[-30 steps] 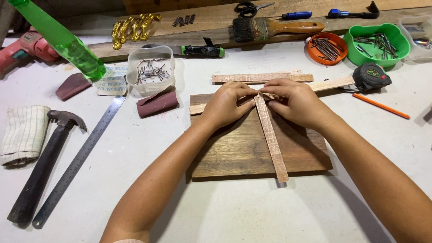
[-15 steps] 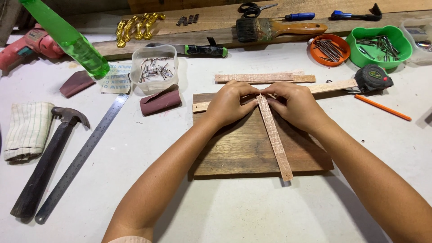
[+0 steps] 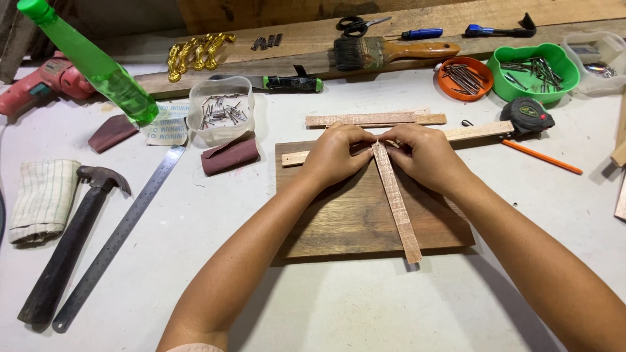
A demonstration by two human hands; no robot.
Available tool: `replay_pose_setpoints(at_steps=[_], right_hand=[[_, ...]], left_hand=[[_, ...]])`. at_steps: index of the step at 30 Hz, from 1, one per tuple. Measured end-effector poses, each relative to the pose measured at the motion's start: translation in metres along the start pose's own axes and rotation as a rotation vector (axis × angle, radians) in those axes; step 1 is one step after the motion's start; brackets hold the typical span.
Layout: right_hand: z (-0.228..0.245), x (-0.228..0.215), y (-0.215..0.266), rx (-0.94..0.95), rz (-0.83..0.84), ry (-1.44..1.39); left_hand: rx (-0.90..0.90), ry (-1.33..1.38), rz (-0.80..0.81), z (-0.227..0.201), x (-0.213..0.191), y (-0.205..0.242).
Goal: Using a small piece of sandpaper to sand a thin strip of wood on a workbench.
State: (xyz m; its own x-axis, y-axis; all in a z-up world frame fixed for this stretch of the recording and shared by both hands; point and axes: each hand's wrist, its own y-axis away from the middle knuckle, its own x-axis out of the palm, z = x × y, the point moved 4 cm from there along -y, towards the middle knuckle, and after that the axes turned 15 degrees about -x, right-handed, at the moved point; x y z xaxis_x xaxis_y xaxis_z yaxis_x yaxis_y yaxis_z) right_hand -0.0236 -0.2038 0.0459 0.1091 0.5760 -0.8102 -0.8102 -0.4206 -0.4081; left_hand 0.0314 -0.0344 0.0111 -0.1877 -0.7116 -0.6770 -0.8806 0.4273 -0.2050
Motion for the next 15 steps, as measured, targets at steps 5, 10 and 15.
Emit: replay_pose_setpoints(at_steps=[5, 10, 15], right_hand=[[-0.005, -0.003, 0.007, 0.005, -0.02, 0.0], [-0.011, -0.014, -0.004, 0.014, 0.007, 0.019], [-0.039, -0.025, -0.034, -0.043, 0.032, 0.099]], left_hand=[[-0.019, -0.001, 0.023, -0.008, 0.004, -0.001], [-0.098, 0.047, 0.121, -0.006, -0.003, -0.012], [-0.003, -0.08, -0.059, -0.006, -0.029, -0.038]])
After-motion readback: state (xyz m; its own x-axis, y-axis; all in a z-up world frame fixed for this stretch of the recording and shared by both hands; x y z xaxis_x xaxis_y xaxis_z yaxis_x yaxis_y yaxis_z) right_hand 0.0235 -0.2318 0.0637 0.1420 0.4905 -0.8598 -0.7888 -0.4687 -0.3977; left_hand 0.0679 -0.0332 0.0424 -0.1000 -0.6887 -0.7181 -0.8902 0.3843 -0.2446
